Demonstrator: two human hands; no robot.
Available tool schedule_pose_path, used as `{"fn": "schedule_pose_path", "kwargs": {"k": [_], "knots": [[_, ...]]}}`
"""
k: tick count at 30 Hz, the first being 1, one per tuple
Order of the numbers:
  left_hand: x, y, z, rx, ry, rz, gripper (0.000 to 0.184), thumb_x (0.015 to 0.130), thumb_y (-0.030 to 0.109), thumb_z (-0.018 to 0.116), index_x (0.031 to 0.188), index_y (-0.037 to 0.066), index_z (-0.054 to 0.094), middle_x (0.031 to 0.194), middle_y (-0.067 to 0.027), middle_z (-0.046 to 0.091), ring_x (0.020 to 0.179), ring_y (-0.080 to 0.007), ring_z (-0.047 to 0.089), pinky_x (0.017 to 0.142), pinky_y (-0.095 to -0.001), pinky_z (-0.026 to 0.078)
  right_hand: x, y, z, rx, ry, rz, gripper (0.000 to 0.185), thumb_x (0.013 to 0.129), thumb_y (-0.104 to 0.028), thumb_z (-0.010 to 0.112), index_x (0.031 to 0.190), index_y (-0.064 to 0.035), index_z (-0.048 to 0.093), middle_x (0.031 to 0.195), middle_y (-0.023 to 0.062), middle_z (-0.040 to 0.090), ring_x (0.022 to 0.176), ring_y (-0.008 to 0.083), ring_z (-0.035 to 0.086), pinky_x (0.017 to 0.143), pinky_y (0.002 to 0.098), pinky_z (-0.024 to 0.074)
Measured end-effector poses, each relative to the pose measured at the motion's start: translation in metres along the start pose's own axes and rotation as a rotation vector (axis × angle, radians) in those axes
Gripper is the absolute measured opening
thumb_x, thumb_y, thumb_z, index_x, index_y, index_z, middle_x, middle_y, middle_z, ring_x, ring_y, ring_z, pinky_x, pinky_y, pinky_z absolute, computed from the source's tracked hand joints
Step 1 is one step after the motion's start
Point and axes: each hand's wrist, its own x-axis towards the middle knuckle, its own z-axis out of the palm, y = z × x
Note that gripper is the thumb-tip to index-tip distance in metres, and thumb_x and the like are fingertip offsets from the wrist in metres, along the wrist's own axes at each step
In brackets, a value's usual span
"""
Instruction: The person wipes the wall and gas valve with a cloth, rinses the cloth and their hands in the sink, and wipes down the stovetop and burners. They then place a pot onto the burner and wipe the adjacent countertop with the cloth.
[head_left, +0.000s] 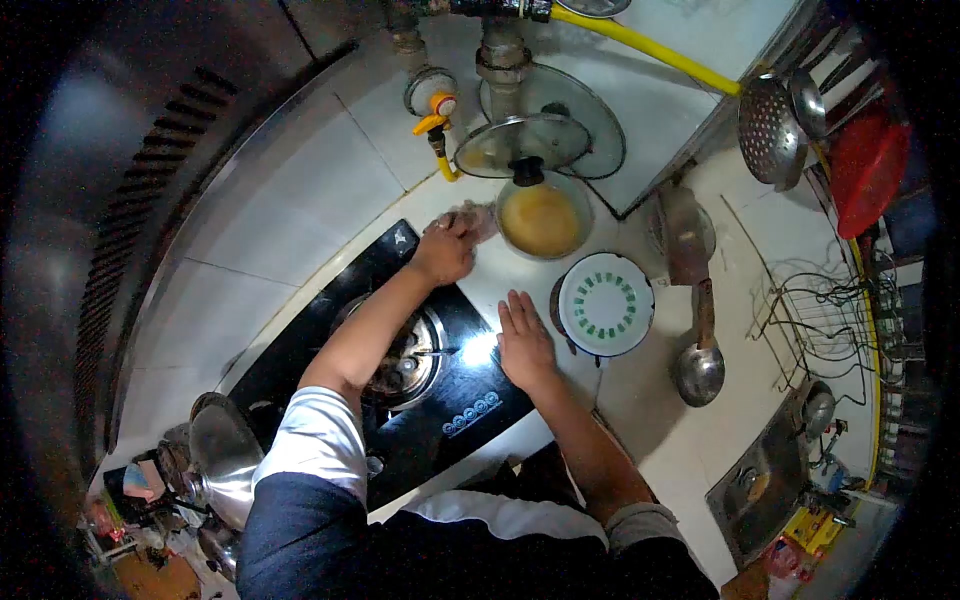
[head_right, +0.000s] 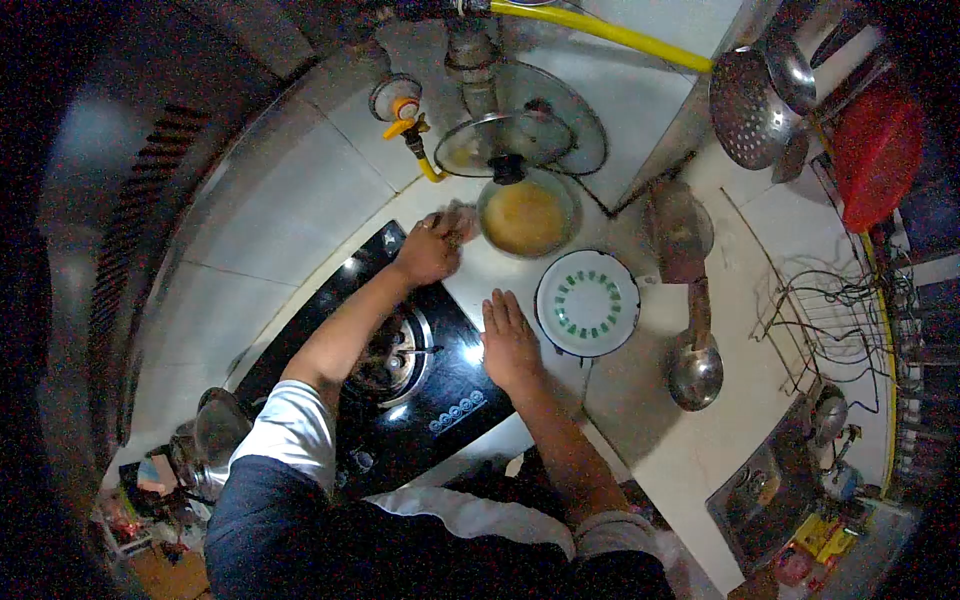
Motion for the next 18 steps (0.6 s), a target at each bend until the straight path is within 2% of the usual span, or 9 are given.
{"fn": "schedule_pose_path", "kwargs": {"k": [2, 5, 6, 10, 13, 16, 18], "knots": [[-0.014, 0.008, -0.009, 0.066, 0.068, 0.145, 0.045, 0.073, 0.029, 0.055, 0.114, 0.01, 0.061, 0.128, -0.0077, 0.047, 0.114, -0.0297, 0.04, 0.098, -0.0413, 0.035, 0.001, 0.003, 0.001, -0.013, 0.048, -0.028, 0.052, 0.085, -0.019, 0.052, 0.133, -0.0008, 0.039, 0.145, 0.0155, 0.026, 0.135, 0.0324, 0.022, 0.11, 0.0398, 0.0223], [-0.038, 0.022, -0.027, 0.025, -0.121, 0.148, 0.043, 0.074, 0.029, 0.055, 0.113, 0.009, 0.061, 0.126, -0.0073, 0.049, 0.111, -0.0291, 0.041, 0.097, -0.0408, 0.035, -0.001, -0.001, 0.002, 0.029, 0.08, -0.031, 0.051, 0.085, -0.018, 0.052, 0.131, 0.0001, 0.04, 0.143, 0.0163, 0.03, 0.133, 0.033, 0.025, 0.109, 0.0405, 0.0232], [-0.041, 0.022, -0.028, 0.069, -0.044, 0.224, 0.04, 0.075, 0.031, 0.057, 0.11, 0.01, 0.062, 0.127, -0.0071, 0.047, 0.111, -0.0287, 0.042, 0.094, -0.0399, 0.037, 0.0, -0.001, 0.0, 0.027, 0.081, -0.032, 0.051, 0.085, -0.018, 0.052, 0.131, 0.0001, 0.04, 0.143, 0.0163, 0.03, 0.133, 0.033, 0.025, 0.109, 0.0405, 0.0232], [-0.037, 0.017, -0.019, 0.054, -0.002, 0.222, 0.041, 0.076, 0.031, 0.056, 0.111, 0.011, 0.061, 0.129, -0.0073, 0.045, 0.111, -0.0277, 0.043, 0.094, -0.0408, 0.036, 0.003, -0.001, -0.005, 0.017, 0.065, -0.04, 0.051, 0.084, -0.017, 0.053, 0.13, 0.0007, 0.041, 0.141, 0.0174, 0.032, 0.133, 0.0339, 0.026, 0.109, 0.0411, 0.0236], [-0.036, 0.016, -0.017, 0.075, 0.123, 0.232, 0.042, 0.077, 0.031, 0.056, 0.114, 0.011, 0.059, 0.131, -0.0077, 0.043, 0.112, -0.0277, 0.043, 0.095, -0.0418, 0.036, 0.001, -0.003, -0.006, 0.018, 0.083, -0.05, 0.05, 0.084, -0.016, 0.052, 0.129, 0.0019, 0.042, 0.14, 0.0186, 0.033, 0.132, 0.0343, 0.027, 0.109, 0.041, 0.0245], [-0.028, 0.018, -0.014, 0.004, 0.059, 0.168, 0.045, 0.078, 0.03, 0.054, 0.118, 0.01, 0.056, 0.133, -0.01, 0.042, 0.113, -0.0298, 0.043, 0.095, -0.0433, 0.037, 0.003, -0.002, -0.004, 0.003, 0.105, -0.056, 0.049, 0.084, -0.015, 0.051, 0.128, 0.0027, 0.043, 0.139, 0.0195, 0.035, 0.131, 0.0345, 0.029, 0.108, 0.041, 0.0263], [-0.013, 0.017, -0.008, -0.014, 0.142, 0.108, 0.046, 0.079, 0.029, 0.053, 0.12, 0.008, 0.054, 0.134, -0.0125, 0.04, 0.115, -0.0316, 0.042, 0.094, -0.0441, 0.04, 0.001, -0.002, -0.004, 0.005, 0.101, -0.056, 0.049, 0.084, -0.015, 0.051, 0.128, 0.0026, 0.043, 0.139, 0.0195, 0.034, 0.131, 0.0346, 0.029, 0.107, 0.0411, 0.0272]]}}
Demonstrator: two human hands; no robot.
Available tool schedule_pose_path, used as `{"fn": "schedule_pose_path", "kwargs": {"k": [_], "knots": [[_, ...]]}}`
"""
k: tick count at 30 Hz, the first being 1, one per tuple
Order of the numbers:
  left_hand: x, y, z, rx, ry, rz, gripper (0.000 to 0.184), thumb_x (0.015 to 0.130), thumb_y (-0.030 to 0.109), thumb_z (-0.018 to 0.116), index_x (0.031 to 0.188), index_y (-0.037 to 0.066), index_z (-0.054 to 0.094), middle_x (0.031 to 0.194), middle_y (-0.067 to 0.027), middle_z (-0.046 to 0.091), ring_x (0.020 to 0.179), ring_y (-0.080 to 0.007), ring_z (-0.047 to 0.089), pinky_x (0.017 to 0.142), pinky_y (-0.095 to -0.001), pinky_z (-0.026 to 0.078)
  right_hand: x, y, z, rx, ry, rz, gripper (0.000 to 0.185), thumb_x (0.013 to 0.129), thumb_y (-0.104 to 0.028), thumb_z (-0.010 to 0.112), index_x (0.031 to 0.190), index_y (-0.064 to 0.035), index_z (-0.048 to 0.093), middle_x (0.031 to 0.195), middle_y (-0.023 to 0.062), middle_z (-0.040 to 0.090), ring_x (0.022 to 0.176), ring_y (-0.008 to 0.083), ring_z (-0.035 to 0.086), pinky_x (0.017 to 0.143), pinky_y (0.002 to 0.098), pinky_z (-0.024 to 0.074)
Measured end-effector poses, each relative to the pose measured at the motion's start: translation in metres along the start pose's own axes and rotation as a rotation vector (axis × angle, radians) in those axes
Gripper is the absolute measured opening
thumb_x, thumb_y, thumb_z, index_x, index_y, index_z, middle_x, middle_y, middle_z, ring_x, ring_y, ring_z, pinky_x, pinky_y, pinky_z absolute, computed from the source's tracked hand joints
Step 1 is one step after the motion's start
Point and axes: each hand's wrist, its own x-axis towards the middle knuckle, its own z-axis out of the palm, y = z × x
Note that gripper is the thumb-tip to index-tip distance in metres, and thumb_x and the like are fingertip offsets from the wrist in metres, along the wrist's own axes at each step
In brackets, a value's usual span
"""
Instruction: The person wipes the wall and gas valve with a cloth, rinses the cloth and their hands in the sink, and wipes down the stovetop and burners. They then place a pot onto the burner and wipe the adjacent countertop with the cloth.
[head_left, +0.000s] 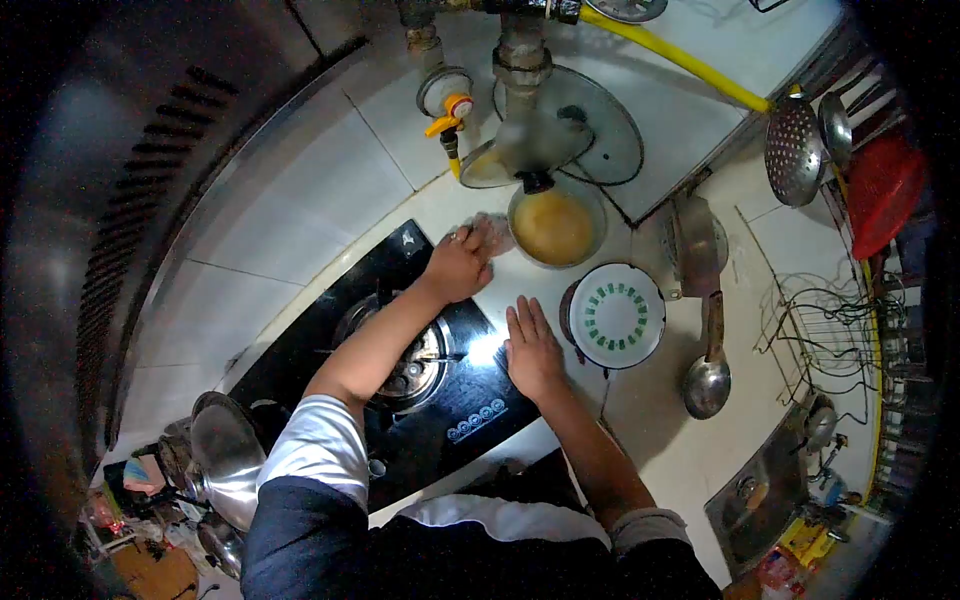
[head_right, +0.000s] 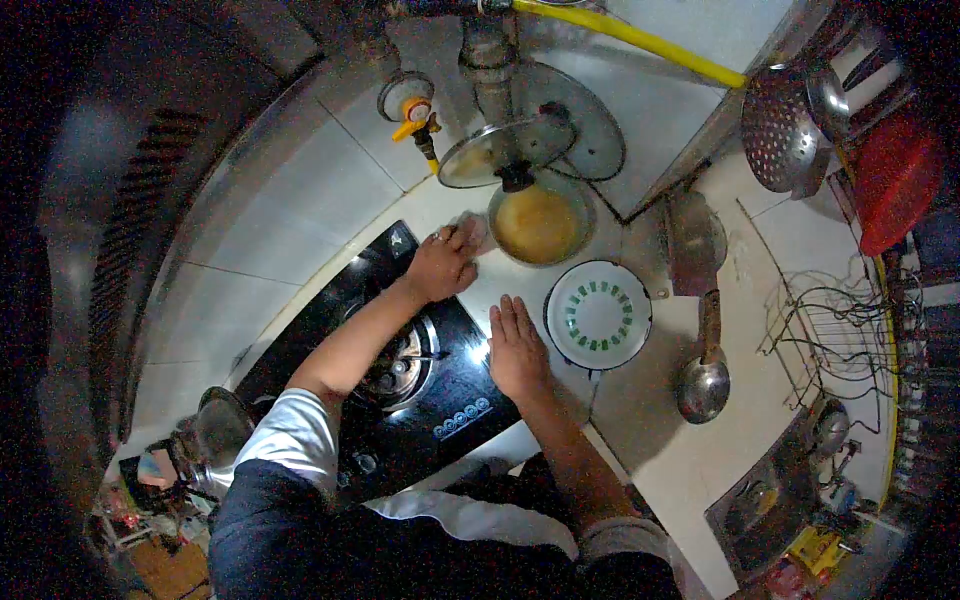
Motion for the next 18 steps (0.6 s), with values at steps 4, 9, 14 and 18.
{"fn": "schedule_pose_path", "kwargs": {"k": [4, 9, 14, 18], "knots": [[0.028, -0.011, 0.013, 0.102, -0.056, -0.075, 0.047, 0.08, 0.029, 0.05, 0.122, 0.007, 0.052, 0.134, -0.0138, 0.039, 0.115, -0.0318, 0.041, 0.089, -0.0434, 0.044, 0.001, -0.002, -0.004, 0.022, -0.036, 0.028, 0.051, 0.084, -0.016, 0.054, 0.13, 0.0014, 0.041, 0.141, 0.0184, 0.031, 0.132, 0.0354, 0.027, 0.108, 0.0418, 0.0258], [0.043, -0.021, 0.013, 0.093, 0.043, -0.047, 0.044, 0.08, 0.028, 0.051, 0.118, 0.007, 0.055, 0.128, -0.0129, 0.045, 0.111, -0.03, 0.044, 0.085, -0.0416, 0.046, -0.001, -0.003, -0.001, 0.039, -0.016, 0.03, 0.051, 0.083, -0.014, 0.055, 0.13, 0.0015, 0.042, 0.141, 0.0187, 0.033, 0.131, 0.036, 0.028, 0.108, 0.0421, 0.0257], [0.046, -0.02, 0.0, 0.086, 0.007, -0.111, 0.039, 0.078, 0.026, 0.054, 0.113, 0.009, 0.057, 0.126, -0.012, 0.048, 0.11, -0.0309, 0.047, 0.084, -0.0419, 0.047, -0.001, -0.001, -0.003, 0.042, -0.004, -0.003, 0.051, 0.083, -0.015, 0.054, 0.13, 0.0006, 0.042, 0.14, 0.0183, 0.033, 0.131, 0.0357, 0.028, 0.108, 0.0411, 0.0249], [0.032, -0.043, -0.01, 0.166, -0.234, -0.339, 0.039, 0.08, 0.019, 0.053, 0.118, 0.012, 0.054, 0.132, -0.0103, 0.043, 0.115, -0.0348, 0.045, 0.086, -0.0424, 0.048, 0.0, -0.001, -0.005, -0.031, -0.047, 0.005, 0.051, 0.084, -0.015, 0.054, 0.131, -0.0004, 0.042, 0.141, 0.0179, 0.032, 0.132, 0.035, 0.027, 0.108, 0.0408, 0.0253]]}}
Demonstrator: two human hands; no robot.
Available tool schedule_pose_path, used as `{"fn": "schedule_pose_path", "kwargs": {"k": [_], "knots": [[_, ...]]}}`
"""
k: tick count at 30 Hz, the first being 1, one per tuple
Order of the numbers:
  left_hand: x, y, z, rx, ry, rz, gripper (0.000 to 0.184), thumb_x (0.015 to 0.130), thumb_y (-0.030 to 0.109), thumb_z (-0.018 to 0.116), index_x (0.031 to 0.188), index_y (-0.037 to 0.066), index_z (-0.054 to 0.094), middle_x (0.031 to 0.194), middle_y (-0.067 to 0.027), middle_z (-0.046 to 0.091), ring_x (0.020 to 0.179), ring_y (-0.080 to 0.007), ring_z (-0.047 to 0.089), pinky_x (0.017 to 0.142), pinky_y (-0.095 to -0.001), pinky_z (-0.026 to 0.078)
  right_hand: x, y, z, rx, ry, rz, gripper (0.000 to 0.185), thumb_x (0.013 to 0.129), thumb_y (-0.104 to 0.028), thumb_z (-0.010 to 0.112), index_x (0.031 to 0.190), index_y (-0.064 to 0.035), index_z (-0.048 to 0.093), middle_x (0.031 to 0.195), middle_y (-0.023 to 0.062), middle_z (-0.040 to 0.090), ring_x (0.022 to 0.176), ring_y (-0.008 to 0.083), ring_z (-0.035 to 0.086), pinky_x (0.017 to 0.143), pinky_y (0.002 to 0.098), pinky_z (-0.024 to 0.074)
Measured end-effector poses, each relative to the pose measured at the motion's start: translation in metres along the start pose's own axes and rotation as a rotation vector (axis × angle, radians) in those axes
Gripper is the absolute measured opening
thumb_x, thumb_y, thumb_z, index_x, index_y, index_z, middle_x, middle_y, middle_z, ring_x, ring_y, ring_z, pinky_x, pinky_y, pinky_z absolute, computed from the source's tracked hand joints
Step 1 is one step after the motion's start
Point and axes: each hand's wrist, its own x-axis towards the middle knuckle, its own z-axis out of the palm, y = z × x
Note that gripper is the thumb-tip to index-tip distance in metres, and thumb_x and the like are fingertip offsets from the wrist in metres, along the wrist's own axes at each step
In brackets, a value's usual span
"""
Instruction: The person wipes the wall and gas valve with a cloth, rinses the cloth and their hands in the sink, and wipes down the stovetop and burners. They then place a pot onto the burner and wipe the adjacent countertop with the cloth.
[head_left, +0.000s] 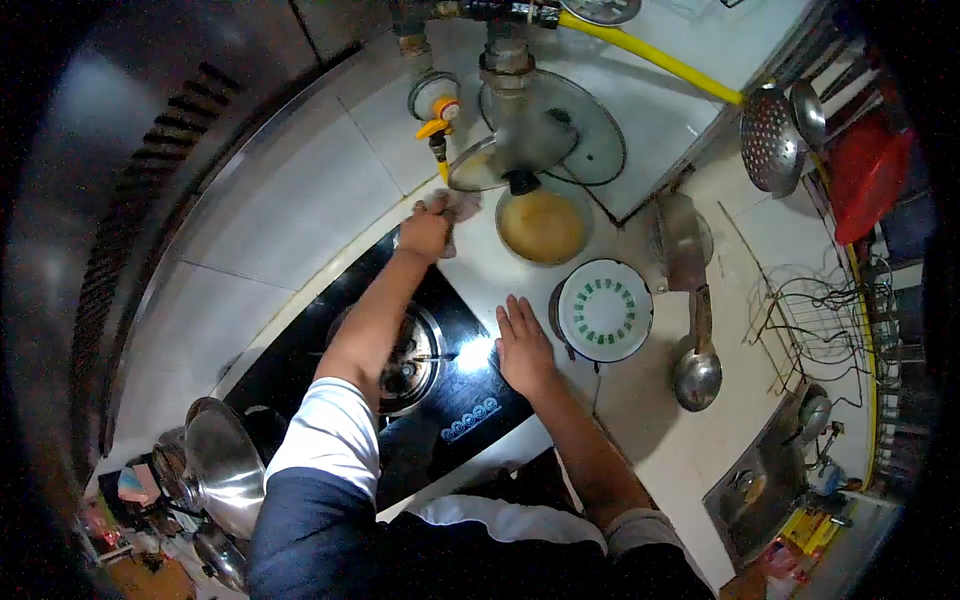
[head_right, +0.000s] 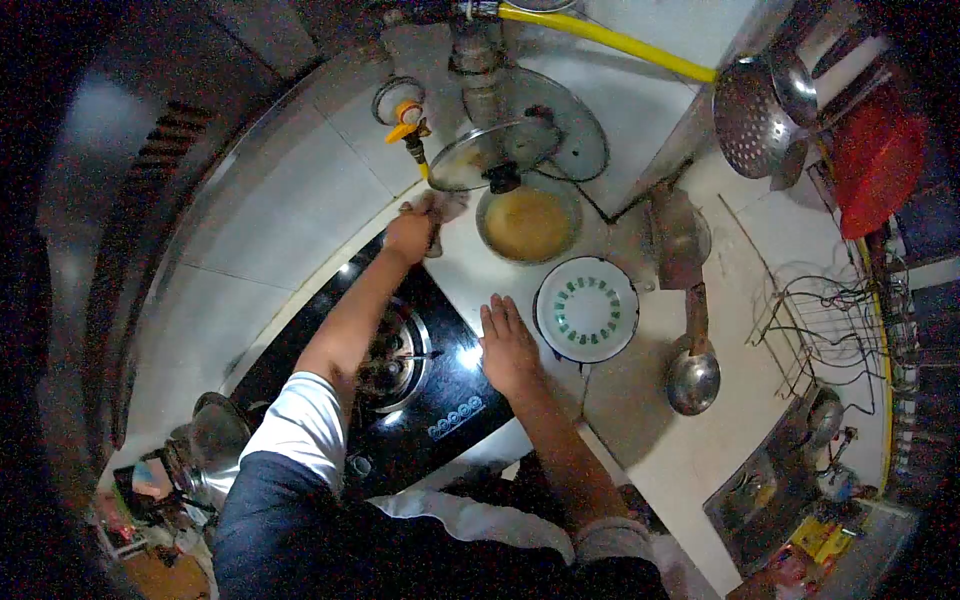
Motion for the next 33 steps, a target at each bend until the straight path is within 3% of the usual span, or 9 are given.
{"fn": "schedule_pose_path", "kwargs": {"k": [5, 10, 17, 21, 24, 27, 28, 31, 33], "knots": [[0.008, -0.047, 0.026, 0.254, 0.189, 0.026, 0.04, 0.084, 0.015, 0.049, 0.124, 0.01, 0.05, 0.131, -0.0088, 0.042, 0.117, -0.0305, 0.044, 0.08, -0.0399, 0.05, 0.0, 0.001, 0.003, 0.054, 0.017, 0.029, 0.05, 0.084, -0.015, 0.053, 0.131, -0.0011, 0.042, 0.142, 0.0169, 0.031, 0.133, 0.0334, 0.026, 0.108, 0.041, 0.0255], [0.028, -0.046, 0.025, 0.51, 0.262, 0.169, 0.045, 0.083, 0.017, 0.051, 0.126, 0.004, 0.048, 0.128, -0.0087, 0.042, 0.113, -0.0243, 0.042, 0.087, -0.0354, 0.043, -0.001, 0.0, -0.001, 0.037, 0.015, 0.034, 0.047, 0.087, -0.02, 0.049, 0.129, 0.0002, 0.043, 0.141, 0.0168, 0.033, 0.132, 0.0327, 0.027, 0.11, 0.0399, 0.0234], [0.038, -0.046, -0.003, 0.493, 0.128, 0.234, 0.04, 0.081, 0.019, 0.054, 0.12, 0.009, 0.054, 0.123, -0.0066, 0.044, 0.107, -0.0236, 0.045, 0.084, -0.0345, 0.044, 0.001, -0.001, -0.002, 0.015, 0.014, 0.043, 0.048, 0.086, -0.019, 0.051, 0.129, -0.0013, 0.043, 0.14, 0.0152, 0.034, 0.132, 0.0322, 0.028, 0.108, 0.0401, 0.028], [0.043, -0.057, -0.045, 0.229, 0.507, 0.187, 0.021, 0.078, 0.019, 0.057, 0.097, 0.013, 0.063, 0.11, -0.0044, 0.05, 0.099, -0.0269, 0.05, 0.067, -0.0358, 0.051, 0.003, -0.001, -0.002, 0.034, 0.001, 0.051, 0.047, 0.086, -0.018, 0.05, 0.129, -0.0017, 0.043, 0.141, 0.0145, 0.034, 0.132, 0.0314, 0.028, 0.108, 0.0398, 0.0278], [0.04, -0.06, -0.078, 0.186, 0.742, 0.008, 0.02, 0.074, 0.018, 0.058, 0.091, 0.01, 0.063, 0.104, -0.0047, 0.052, 0.099, -0.0265, 0.05, 0.08, -0.0432, 0.046, 0.004, 0.0, 0.004, 0.04, 0.021, 0.045, 0.046, 0.086, -0.016, 0.048, 0.129, -0.0013, 0.043, 0.141, 0.0149, 0.033, 0.132, 0.0307, 0.028, 0.108, 0.04, 0.0277], [0.053, -0.064, -0.079, 0.359, 0.91, 0.077, 0.018, 0.072, 0.018, 0.058, 0.088, 0.01, 0.063, 0.104, -0.0038, 0.055, 0.101, -0.0264, 0.049, 0.089, -0.0453, 0.039, 0.008, -0.002, 0.002, 0.02, -0.023, 0.055, 0.046, 0.084, -0.014, 0.052, 0.128, 0.0, 0.045, 0.14, 0.016, 0.034, 0.132, 0.0326, 0.027, 0.109, 0.0397, 0.0248], [0.057, -0.063, -0.077, 0.361, 0.907, 0.078, 0.018, 0.072, 0.018, 0.058, 0.088, 0.01, 0.063, 0.104, -0.0038, 0.055, 0.101, -0.0264, 0.049, 0.089, -0.0453, 0.039, 0.01, -0.003, 0.004, 0.001, -0.011, 0.062, 0.044, 0.083, -0.012, 0.051, 0.125, 0.0006, 0.048, 0.139, 0.016, 0.036, 0.131, 0.0327, 0.029, 0.108, 0.0399, 0.0255], [0.074, -0.054, -0.072, 0.466, 0.197, 0.047, 0.02, 0.074, 0.02, 0.054, 0.09, 0.014, 0.065, 0.093, -0.0048, 0.063, 0.099, -0.0241, 0.055, 0.094, -0.0422, 0.036, 0.028, -0.015, 0.001, 0.01, 0.04, 0.014, 0.042, 0.08, -0.009, 0.05, 0.12, 0.0017, 0.052, 0.136, 0.0161, 0.039, 0.13, 0.0329, 0.032, 0.108, 0.0402, 0.0265], [0.084, -0.06, -0.058, 0.423, 0.174, 0.072, 0.021, 0.075, 0.02, 0.053, 0.091, 0.013, 0.064, 0.095, -0.0054, 0.063, 0.099, -0.0242, 0.055, 0.093, -0.0404, 0.037, 0.045, -0.028, -0.003, 0.044, 0.079, -0.05, 0.041, 0.078, -0.009, 0.05, 0.117, 0.0022, 0.054, 0.135, 0.0162, 0.041, 0.129, 0.033, 0.033, 0.107, 0.0403, 0.0269]]}}
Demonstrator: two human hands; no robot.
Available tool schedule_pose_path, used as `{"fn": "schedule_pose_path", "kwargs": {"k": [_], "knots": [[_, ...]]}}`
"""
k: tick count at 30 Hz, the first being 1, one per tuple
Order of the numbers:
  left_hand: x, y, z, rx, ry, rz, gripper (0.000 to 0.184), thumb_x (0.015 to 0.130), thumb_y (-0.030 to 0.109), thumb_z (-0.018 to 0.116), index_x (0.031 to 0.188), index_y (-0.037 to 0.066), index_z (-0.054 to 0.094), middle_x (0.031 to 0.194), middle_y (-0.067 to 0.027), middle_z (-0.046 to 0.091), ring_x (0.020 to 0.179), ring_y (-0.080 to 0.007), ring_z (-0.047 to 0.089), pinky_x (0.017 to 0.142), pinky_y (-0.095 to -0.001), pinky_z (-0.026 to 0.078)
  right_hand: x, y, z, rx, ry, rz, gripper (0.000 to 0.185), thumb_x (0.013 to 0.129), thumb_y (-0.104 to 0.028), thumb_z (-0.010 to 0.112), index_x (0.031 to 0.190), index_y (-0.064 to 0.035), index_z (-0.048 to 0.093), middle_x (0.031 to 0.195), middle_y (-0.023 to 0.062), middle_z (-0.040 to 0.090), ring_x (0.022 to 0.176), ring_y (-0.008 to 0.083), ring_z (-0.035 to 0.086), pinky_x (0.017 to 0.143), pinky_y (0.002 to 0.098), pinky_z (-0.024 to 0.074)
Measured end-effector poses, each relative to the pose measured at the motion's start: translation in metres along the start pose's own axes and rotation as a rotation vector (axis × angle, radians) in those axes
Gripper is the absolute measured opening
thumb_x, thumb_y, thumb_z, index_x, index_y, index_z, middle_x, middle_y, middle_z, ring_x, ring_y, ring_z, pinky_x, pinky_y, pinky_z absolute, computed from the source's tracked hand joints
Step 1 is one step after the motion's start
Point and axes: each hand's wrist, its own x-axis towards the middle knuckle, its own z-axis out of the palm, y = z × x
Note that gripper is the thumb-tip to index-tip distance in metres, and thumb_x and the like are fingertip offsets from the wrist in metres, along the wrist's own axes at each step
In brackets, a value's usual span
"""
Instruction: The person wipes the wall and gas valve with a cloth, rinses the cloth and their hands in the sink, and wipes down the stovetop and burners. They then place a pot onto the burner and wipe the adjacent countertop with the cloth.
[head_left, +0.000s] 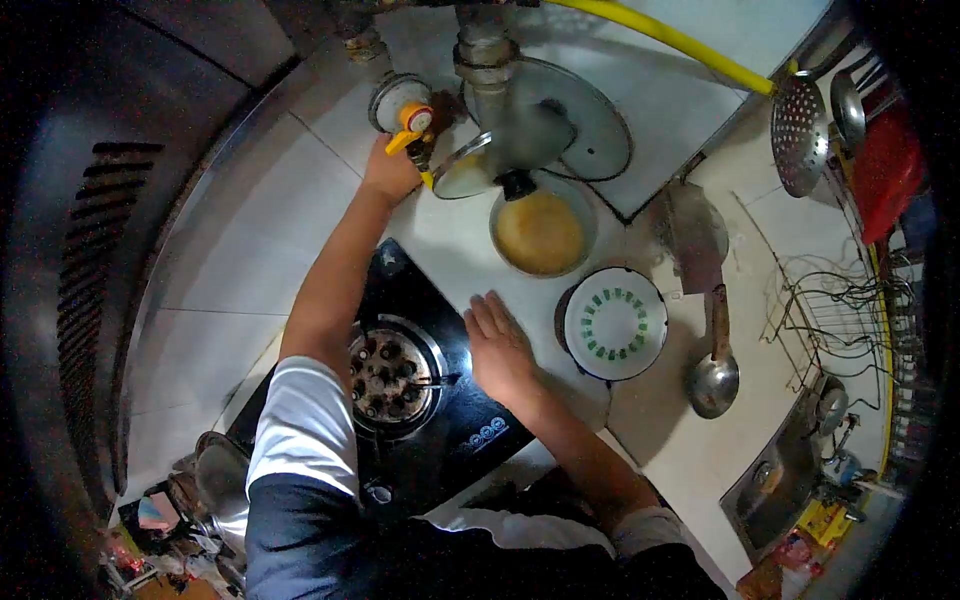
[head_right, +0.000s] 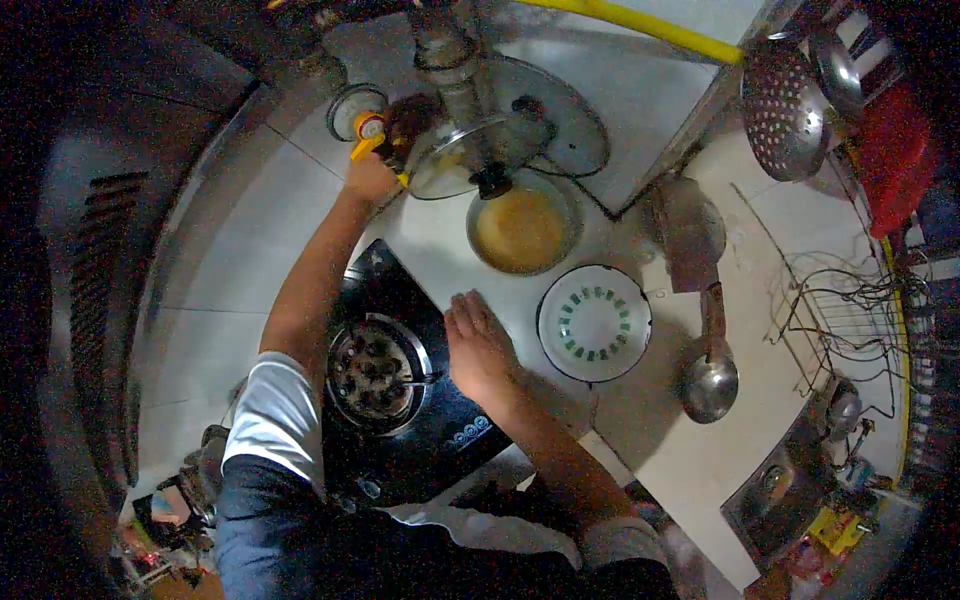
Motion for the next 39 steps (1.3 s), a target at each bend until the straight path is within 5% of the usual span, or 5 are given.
{"fn": "schedule_pose_path", "kwargs": {"k": [7, 11, 23, 35, 39], "knots": [[-0.012, 0.021, 0.052, 0.041, 0.364, 0.335, 0.027, 0.078, 0.016, 0.052, 0.101, 0.008, 0.064, 0.113, -0.0073, 0.059, 0.107, -0.0229, 0.051, 0.09, -0.0328, 0.041, 0.011, 0.001, 0.008, 0.054, -0.049, 0.066, 0.039, 0.078, -0.007, 0.049, 0.117, 0.0012, 0.055, 0.136, 0.0134, 0.041, 0.129, 0.0315, 0.033, 0.107, 0.0408, 0.0274], [-0.05, 0.012, 0.053, 0.113, 0.085, 0.396, 0.032, 0.078, 0.014, 0.053, 0.107, 0.008, 0.063, 0.123, -0.0037, 0.05, 0.11, -0.0218, 0.046, 0.089, -0.0321, 0.04, 0.002, 0.014, 0.023, -0.062, -0.068, -0.006, 0.043, 0.079, -0.011, 0.049, 0.12, 0.0015, 0.052, 0.137, 0.0146, 0.039, 0.13, 0.0312, 0.032, 0.108, 0.0408, 0.0247], [-0.049, -0.048, -0.09, 0.165, 0.753, -0.163, 0.036, 0.079, 0.016, 0.052, 0.114, 0.013, 0.059, 0.128, -0.0006, 0.046, 0.109, -0.0217, 0.048, 0.087, -0.0346, 0.043, 0.018, 0.006, 0.01, -0.2, -0.335, -0.01, 0.048, 0.081, -0.01, 0.046, 0.128, 0.0005, 0.044, 0.142, 0.015, 0.031, 0.133, 0.0298, 0.027, 0.109, 0.0414, 0.0211], [-0.101, 0.0, -0.015, -0.332, -0.066, -0.04, 0.042, 0.079, 0.014, 0.054, 0.121, 0.008, 0.053, 0.115, -0.0065, 0.054, 0.103, -0.0293, 0.052, 0.083, -0.04, 0.046, 0.023, 0.011, 0.008, -0.105, -0.25, 0.002, 0.043, 0.083, -0.012, 0.049, 0.123, -0.0003, 0.049, 0.135, 0.014, 0.041, 0.124, 0.0318, 0.038, 0.096, 0.0417, 0.0403], [-0.139, 0.022, -0.059, -0.878, 0.232, -0.184, 0.045, 0.078, 0.004, 0.054, 0.123, 0.01, 0.052, 0.113, -0.012, 0.054, 0.103, -0.0331, 0.052, 0.088, -0.036, 0.044, 0.044, 0.001, -0.035, 0.696, -0.175, 0.221, 0.047, 0.088, -0.019, 0.054, 0.132, -0.0075, 0.042, 0.133, 0.0151, 0.043, 0.121, 0.0292, 0.041, 0.093, 0.0379, 0.0418]]}}
